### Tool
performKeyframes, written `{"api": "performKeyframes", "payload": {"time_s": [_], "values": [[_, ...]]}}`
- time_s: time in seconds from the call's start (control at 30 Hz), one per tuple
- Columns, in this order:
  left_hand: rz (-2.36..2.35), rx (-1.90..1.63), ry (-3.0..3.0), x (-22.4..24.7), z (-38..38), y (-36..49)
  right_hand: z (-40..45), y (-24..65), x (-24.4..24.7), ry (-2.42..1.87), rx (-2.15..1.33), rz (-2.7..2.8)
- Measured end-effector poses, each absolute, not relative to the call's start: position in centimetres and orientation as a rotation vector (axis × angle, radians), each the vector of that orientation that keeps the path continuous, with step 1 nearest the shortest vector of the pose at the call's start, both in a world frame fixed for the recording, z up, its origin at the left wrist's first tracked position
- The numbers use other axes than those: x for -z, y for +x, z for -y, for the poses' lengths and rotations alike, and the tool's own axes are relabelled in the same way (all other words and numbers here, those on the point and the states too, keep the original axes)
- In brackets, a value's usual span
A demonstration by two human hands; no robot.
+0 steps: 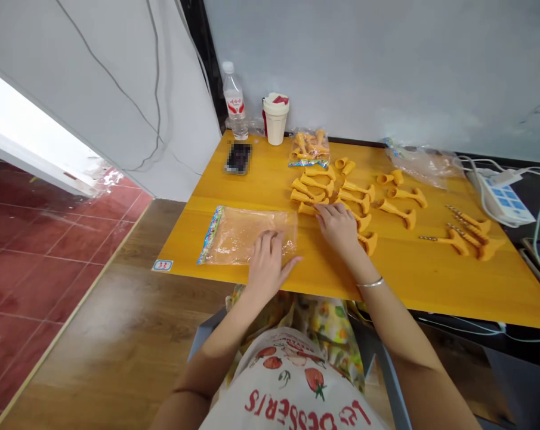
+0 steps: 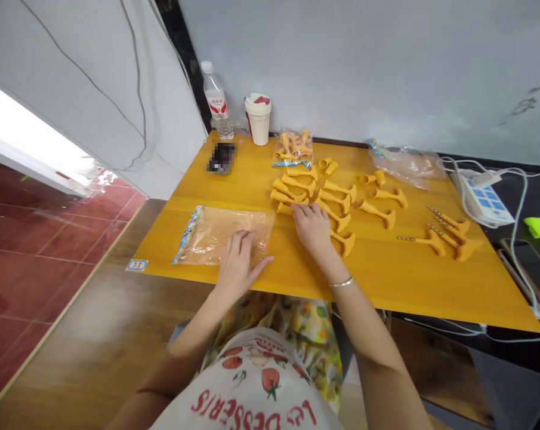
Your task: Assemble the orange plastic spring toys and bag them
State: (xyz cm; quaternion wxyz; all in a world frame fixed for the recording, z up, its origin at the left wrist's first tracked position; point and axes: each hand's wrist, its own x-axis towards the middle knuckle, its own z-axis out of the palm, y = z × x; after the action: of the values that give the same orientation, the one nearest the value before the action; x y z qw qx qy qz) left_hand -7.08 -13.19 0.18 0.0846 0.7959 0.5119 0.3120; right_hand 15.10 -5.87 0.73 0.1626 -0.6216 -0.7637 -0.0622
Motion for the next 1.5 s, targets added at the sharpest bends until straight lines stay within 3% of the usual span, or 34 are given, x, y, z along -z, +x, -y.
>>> {"api": "performKeyframes", "payload": {"time_s": [0.13, 0.43, 0.83, 1.2, 1.33, 1.5], "values": [[-1.547, -0.949, 2.415, -0.9, 12.9, -5.9, 5.4, 13.8, 0.3, -1.707, 0.228, 2.292], [-1.824, -0.589, 2.348, 0.6, 12.0, -6.9, 11.0, 15.5, 1.2, -1.638, 0.285, 2.256], [-1.748, -0.748, 2.228, -1.4, 13.1, -8.1, 13.1, 16.1, 1.1, -1.718, 0.277, 2.209], [-1.309, -1.038, 2.257, -2.5, 14.1, -6.8, 15.5, 11.7, -0.9, -1.636, 0.164, 2.265], [-1.133, -1.07, 2.389, -2.4, 14.4, -5.8, 14.9, 10.3, -1.2, -1.623, -0.114, 2.319], [-1.108, -1.066, 2.372, -2.2, 14.4, -5.8, 14.1, 10.7, -1.3, -1.492, -0.818, 2.061]]}}
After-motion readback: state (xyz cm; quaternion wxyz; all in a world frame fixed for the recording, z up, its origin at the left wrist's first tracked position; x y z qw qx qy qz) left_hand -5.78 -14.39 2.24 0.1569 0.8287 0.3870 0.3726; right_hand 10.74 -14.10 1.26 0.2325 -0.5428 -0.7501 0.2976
